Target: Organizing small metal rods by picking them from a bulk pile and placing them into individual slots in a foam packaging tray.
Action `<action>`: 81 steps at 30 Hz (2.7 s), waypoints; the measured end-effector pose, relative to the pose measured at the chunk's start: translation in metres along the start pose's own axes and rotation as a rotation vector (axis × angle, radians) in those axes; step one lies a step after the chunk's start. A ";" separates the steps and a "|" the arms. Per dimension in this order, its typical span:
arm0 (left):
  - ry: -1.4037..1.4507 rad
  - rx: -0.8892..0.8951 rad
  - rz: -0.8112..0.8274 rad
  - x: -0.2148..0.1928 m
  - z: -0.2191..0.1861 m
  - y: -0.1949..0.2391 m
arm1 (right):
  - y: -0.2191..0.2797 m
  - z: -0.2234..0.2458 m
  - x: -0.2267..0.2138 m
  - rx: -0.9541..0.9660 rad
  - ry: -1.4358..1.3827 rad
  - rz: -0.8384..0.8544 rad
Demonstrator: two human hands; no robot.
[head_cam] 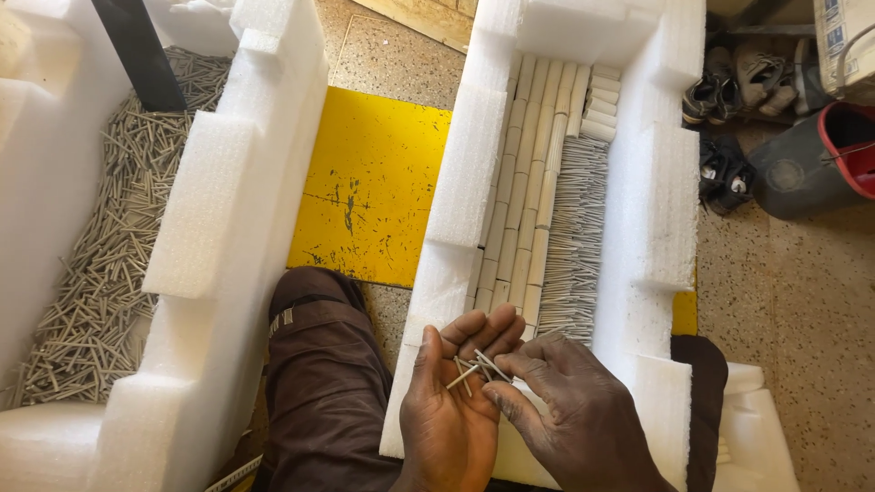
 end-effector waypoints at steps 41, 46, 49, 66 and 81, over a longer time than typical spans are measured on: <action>-0.073 0.001 0.154 -0.013 -0.005 -0.009 | -0.043 -0.103 0.059 0.054 0.680 1.029; -0.078 -0.020 0.141 -0.015 -0.004 -0.010 | -0.045 -0.101 0.046 0.106 0.675 1.047; -0.081 -0.014 0.163 -0.014 -0.003 -0.011 | -0.046 -0.094 0.050 0.081 0.676 1.084; -0.034 -0.054 0.256 -0.025 -0.002 -0.017 | -0.042 -0.094 0.041 0.151 0.522 1.102; -0.038 -0.070 0.198 -0.031 -0.001 -0.018 | -0.054 -0.095 0.053 0.058 0.600 1.202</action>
Point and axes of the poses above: each hand's wrist, its own y-axis away from the middle knuckle, its own x-axis out of the palm, z = x × y, the point moved 6 cm from there along -y, towards the middle knuckle, and after that the axes turned 8 degrees about y, right-handed, at the moved point
